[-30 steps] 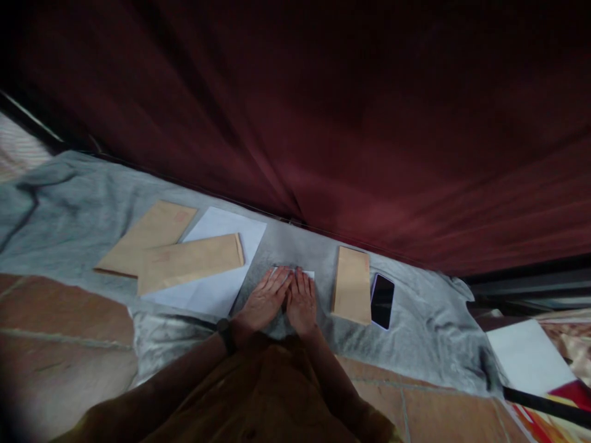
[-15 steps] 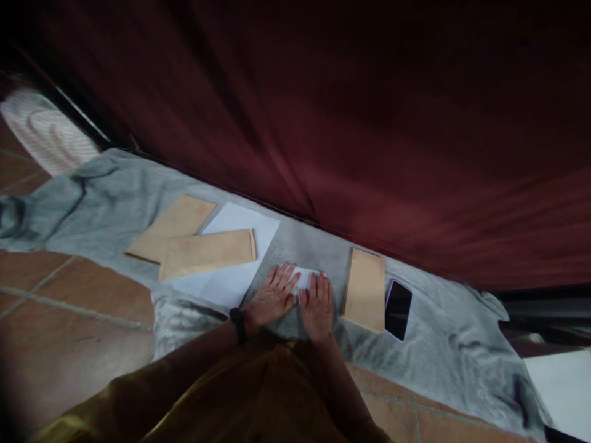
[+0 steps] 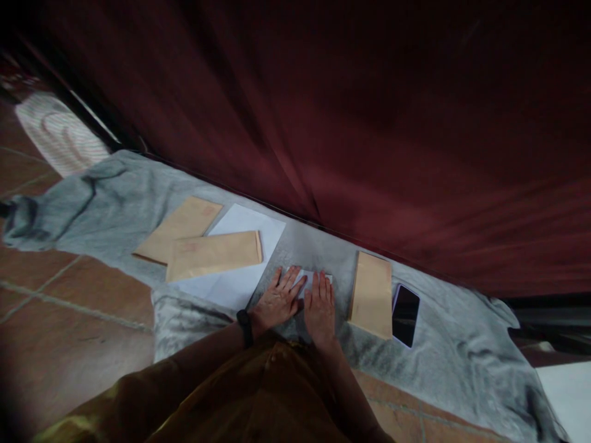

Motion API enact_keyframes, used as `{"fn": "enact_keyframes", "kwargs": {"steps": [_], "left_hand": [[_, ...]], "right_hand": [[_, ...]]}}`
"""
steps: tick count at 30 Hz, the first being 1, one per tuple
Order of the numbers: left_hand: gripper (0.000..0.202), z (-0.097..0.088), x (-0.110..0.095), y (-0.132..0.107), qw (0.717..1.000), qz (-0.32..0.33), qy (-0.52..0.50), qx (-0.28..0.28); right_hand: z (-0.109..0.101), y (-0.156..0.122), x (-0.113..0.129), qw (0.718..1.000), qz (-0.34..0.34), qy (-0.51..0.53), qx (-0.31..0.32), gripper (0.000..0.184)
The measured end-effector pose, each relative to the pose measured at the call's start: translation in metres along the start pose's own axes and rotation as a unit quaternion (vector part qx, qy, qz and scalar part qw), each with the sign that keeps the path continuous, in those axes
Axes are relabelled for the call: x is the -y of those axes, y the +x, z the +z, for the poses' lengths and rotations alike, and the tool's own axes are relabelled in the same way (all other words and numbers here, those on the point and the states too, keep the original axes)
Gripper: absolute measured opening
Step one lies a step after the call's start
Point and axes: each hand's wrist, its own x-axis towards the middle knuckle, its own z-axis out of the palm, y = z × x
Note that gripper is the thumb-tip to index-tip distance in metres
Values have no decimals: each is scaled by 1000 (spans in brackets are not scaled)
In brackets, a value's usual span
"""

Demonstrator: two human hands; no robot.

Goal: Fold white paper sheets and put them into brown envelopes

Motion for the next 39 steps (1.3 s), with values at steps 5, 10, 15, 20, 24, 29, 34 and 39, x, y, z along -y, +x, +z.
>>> {"fn": "enact_keyframes", "kwargs": {"steps": [5, 10, 15, 20, 24, 29, 34, 39], "left_hand": [[65, 1, 1, 0, 1000, 6, 1, 3], [63, 5, 2, -1, 1000, 2, -10, 6], [64, 8, 2, -2, 1000, -3, -20, 4], [63, 8, 5, -4, 1000, 7, -11, -15], [59, 9, 9, -6, 999, 10, 0, -33], [52, 12, 9, -18, 998, 33, 20, -41], [57, 14, 10, -43, 987, 148, 34, -47], [63, 14, 18, -60, 987, 152, 39, -42]], "right_hand": [[6, 6, 6, 999, -29, 4, 32, 54], [4, 1, 3, 997, -39, -52, 31, 53], [0, -6, -6, 995, -40, -86, 9, 55], [4, -17, -12, 996, 7, -82, -22, 62], [5, -21, -11, 995, 34, -84, -31, 63], [4, -19, -9, 995, 46, -81, -29, 62], [2, -19, -7, 996, 51, -71, -34, 63], [0, -18, -6, 996, 53, -59, -50, 62]]}}
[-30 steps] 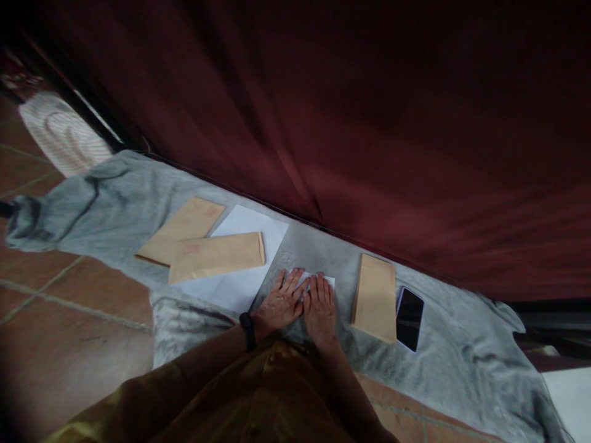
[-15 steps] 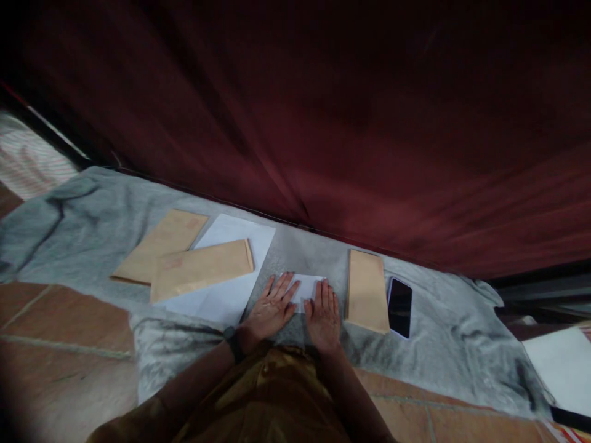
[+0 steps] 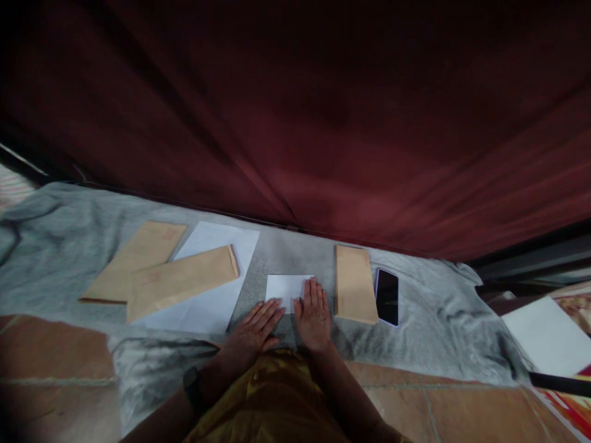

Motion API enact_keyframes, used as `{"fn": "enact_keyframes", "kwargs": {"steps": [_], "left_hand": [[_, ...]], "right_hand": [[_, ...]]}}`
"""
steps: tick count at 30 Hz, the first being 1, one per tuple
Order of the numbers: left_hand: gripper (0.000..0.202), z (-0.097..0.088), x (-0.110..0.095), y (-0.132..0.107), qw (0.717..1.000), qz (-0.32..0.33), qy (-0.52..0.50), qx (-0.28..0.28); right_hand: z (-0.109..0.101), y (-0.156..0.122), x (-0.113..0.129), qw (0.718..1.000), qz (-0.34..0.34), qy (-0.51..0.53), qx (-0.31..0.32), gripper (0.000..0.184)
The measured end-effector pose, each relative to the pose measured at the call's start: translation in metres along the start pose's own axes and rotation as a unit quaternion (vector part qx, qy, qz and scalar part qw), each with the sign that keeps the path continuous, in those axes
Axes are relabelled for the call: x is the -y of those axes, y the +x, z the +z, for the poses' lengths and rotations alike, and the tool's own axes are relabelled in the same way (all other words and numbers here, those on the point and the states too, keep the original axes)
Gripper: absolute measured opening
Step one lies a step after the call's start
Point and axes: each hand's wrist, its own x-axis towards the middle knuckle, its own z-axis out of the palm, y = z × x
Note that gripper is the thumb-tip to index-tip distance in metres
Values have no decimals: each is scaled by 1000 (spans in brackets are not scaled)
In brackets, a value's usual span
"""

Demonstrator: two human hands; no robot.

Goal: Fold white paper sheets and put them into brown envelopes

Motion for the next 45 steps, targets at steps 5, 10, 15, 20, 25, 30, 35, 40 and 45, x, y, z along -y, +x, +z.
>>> {"fn": "enact_keyframes", "kwargs": {"steps": [5, 10, 15, 20, 25, 30, 35, 40, 45], "left_hand": [[70, -1, 2, -7, 1000, -10, -6, 0], [68, -5, 1, -5, 1000, -3, -3, -1], [68, -8, 2, -4, 1000, 5, 13, 1], [70, -8, 3, -4, 1000, -2, -3, 5], [70, -10, 2, -3, 1000, -3, -1, 7], [75, -10, 6, -10, 1000, -6, 13, 0], [78, -9, 9, -14, 1000, 3, 18, -11], [77, -7, 8, -14, 1000, 0, 12, -13], [72, -7, 8, -14, 1000, -13, 2, -8]], "right_hand": [[-7, 4, 3, 1000, 17, 4, 4, 62], [-17, -1, 26, 995, -76, 41, 57, 56], [-22, -22, 26, 987, -132, 52, 73, 57], [-36, -37, 0, 990, -118, 32, 73, 64], [-42, -47, -12, 992, -96, 18, 80, 68], [-44, -56, -17, 993, -79, 24, 82, 65], [-47, -41, -11, 994, -55, 50, 83, 55], [-33, 0, 6, 992, -57, 73, 82, 50], [-16, 27, 12, 991, -69, 71, 89, 50]]}}
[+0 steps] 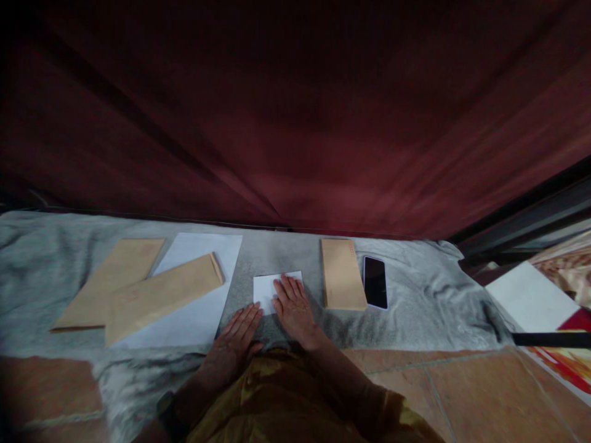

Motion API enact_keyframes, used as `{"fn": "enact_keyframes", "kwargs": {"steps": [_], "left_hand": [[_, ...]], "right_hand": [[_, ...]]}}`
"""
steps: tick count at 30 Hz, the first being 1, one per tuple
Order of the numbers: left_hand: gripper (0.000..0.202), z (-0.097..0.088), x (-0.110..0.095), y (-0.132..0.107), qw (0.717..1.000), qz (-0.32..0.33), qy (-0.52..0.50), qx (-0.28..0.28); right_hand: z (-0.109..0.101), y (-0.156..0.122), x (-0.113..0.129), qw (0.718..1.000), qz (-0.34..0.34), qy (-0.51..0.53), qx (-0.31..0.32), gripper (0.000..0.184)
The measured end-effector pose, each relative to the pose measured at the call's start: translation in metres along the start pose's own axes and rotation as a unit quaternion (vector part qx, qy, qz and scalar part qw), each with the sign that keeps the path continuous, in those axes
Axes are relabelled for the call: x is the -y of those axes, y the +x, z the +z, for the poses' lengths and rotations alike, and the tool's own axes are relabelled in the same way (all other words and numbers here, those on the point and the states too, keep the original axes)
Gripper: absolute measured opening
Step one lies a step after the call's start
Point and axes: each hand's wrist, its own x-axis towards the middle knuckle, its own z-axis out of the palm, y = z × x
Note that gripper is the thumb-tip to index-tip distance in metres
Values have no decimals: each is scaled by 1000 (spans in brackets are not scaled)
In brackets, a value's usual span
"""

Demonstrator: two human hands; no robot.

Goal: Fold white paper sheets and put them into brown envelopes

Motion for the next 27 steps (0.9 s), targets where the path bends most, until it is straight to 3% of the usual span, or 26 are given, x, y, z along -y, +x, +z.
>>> {"fn": "enact_keyframes", "kwargs": {"steps": [7, 16, 27], "left_hand": [[55, 3, -6, 16, 998, -54, -13, -29], [68, 17, -8, 71, 994, -104, -3, -39], [67, 27, -4, 72, 988, -150, -13, -42]], "right_hand": [[8, 2, -4, 1000, 11, -17, -12, 50], [8, 2, -1, 1000, 12, -23, -8, 49], [8, 1, -2, 999, 32, -18, -20, 50]]}}
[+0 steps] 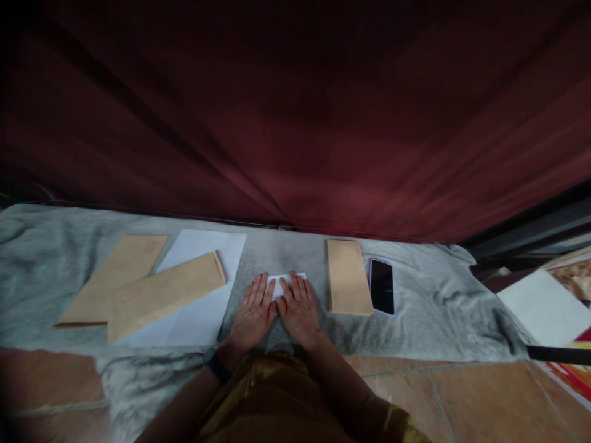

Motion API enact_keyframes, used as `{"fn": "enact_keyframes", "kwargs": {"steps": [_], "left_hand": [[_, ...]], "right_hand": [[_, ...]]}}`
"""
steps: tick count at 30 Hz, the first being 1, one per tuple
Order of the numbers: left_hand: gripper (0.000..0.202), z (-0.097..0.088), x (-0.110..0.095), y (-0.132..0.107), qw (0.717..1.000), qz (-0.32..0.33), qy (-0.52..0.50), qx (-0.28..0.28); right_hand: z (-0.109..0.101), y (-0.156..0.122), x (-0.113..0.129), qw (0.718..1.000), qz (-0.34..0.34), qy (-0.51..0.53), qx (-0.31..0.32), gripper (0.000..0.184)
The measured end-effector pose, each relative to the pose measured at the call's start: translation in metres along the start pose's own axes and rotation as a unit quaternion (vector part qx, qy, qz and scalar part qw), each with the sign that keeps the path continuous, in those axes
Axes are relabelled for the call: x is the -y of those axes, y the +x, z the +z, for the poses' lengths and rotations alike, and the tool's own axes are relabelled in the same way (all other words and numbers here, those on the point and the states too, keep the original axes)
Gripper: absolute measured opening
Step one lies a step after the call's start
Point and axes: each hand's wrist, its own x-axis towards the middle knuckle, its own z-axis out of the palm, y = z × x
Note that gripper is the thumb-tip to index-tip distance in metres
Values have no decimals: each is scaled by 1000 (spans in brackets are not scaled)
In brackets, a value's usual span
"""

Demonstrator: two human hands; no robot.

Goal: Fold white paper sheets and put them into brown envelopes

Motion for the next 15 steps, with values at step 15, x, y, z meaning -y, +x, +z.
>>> {"fn": "enact_keyframes", "kwargs": {"steps": [15], "left_hand": [[66, -10, -2, 4, 999, 1, 7, 35]], "right_hand": [[8, -12, -11, 996, 63, -56, -36, 61]]}}
